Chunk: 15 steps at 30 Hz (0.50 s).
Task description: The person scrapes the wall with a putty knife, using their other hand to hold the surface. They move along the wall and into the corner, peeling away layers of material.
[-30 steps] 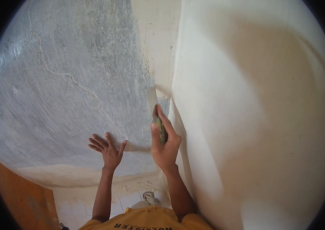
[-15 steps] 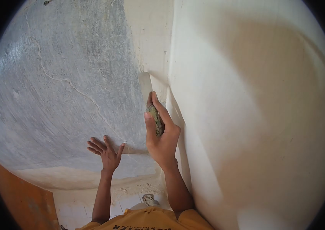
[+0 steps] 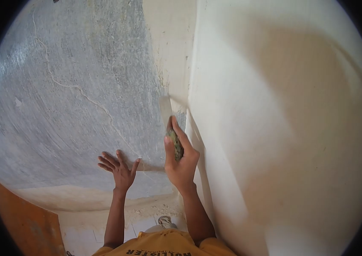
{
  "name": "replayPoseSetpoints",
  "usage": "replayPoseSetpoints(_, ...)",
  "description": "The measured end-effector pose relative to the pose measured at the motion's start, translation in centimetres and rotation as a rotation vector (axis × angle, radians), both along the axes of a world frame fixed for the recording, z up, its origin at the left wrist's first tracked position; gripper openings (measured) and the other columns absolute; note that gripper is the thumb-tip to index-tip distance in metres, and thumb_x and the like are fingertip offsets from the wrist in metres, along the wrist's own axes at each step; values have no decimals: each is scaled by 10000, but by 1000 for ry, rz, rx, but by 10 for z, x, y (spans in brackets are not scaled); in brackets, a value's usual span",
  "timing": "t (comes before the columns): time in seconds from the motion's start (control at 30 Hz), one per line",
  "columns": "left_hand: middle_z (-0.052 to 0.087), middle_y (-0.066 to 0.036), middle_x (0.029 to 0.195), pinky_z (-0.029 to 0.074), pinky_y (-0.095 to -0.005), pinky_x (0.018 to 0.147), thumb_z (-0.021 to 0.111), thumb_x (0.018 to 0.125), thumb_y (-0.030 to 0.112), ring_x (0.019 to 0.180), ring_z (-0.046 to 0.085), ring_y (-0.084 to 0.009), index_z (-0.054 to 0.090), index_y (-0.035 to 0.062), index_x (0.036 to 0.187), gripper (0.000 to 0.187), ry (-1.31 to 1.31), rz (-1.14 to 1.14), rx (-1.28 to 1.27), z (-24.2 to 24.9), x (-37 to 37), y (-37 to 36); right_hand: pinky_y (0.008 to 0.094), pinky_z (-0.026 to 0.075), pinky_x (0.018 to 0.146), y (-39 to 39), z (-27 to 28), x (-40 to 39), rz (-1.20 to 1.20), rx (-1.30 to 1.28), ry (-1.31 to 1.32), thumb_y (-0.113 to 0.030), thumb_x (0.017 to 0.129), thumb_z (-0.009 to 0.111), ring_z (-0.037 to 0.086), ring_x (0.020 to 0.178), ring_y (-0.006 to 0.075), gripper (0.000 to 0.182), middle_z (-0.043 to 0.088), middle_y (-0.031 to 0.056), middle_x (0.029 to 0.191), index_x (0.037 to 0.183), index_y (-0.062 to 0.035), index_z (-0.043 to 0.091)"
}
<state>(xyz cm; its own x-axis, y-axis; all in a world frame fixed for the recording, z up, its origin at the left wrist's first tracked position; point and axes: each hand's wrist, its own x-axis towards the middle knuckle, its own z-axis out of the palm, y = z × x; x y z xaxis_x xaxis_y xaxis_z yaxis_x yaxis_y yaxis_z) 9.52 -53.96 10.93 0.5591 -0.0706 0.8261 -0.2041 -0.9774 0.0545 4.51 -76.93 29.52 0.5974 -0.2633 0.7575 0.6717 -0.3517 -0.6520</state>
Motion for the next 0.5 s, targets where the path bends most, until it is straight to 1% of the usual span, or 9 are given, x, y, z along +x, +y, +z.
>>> replayPoseSetpoints(0.07, -298, -380, 1585, -227, -758, 1049, 643, 950, 603, 1429, -358, -565, -76, 114, 1649, 1116, 22, 3, 10, -1, 0, 0, 220, 503, 755, -4, -9, 2, -23, -27, -25, -114, 1029, 616, 592, 861, 55, 438, 700, 188, 1295, 1444, 15, 558)
replayPoseSetpoints(0.17, -298, -384, 1583, -228, -760, 1046, 642, 947, 610, 1427, -355, -570, -73, 115, 1650, 1118, 16, -3, 20, 0, -1, 0, 229, 510, 783, -1, 7, -1, 31, 36, 30, -108, 1026, 618, 611, 892, 63, 443, 699, 193, 1295, 1445, 19, 554)
replayPoseSetpoints(0.23, -296, -348, 1603, -217, -761, 1059, 635, 946, 622, 1437, -342, -566, -46, 149, 1657, 1093, 21, -1, -9, 0, -1, -1, 237, 514, 807, 0, 23, -9, 86, 97, 134, -106, 1024, 622, 624, 921, 71, 445, 700, 194, 1294, 1445, 21, 553)
replayPoseSetpoints(0.27, -294, -331, 1613, -212, -761, 1065, 632, 945, 629, 1442, -335, -564, -33, 165, 1661, 1081, 24, -1, -25, -1, -2, -1, 234, 513, 798, 1, 21, -10, 67, 73, 117, -104, 1023, 622, 621, 911, 69, 445, 702, 193, 1291, 1444, 22, 553)
replayPoseSetpoints(0.33, -292, -333, 1612, -210, -764, 1064, 633, 941, 633, 1441, -333, -570, -37, 168, 1661, 1087, 51, 0, -33, -6, -2, 2, 229, 511, 782, 2, 13, -10, 12, 32, 71, -101, 1022, 623, 615, 891, 63, 444, 706, 191, 1285, 1443, 24, 553)
replayPoseSetpoints(0.4, -292, -337, 1611, -207, -767, 1062, 635, 937, 639, 1440, -332, -573, -41, 171, 1661, 1096, 55, -16, -41, -9, 0, 0, 220, 505, 736, -3, -8, -3, -14, 2, -6, -99, 1021, 624, 593, 834, 51, 443, 711, 187, 1278, 1442, 21, 554)
replayPoseSetpoints(0.47, -293, -341, 1608, -204, -770, 1060, 637, 931, 647, 1439, -333, -574, -48, 176, 1660, 1106, 37, -11, -30, -8, 1, 2, 219, 505, 716, -5, -7, 2, 6, 19, -15, -101, 1019, 628, 588, 808, 46, 444, 712, 187, 1278, 1440, 20, 556)
replayPoseSetpoints(0.5, -290, -348, 1606, -201, -772, 1059, 638, 932, 643, 1437, -338, -572, -57, 163, 1658, 1114, 33, -20, -10, -9, 2, 4, 222, 509, 718, -6, 3, -2, 40, 58, 24, -104, 1017, 632, 593, 810, 47, 445, 709, 190, 1282, 1438, 21, 558)
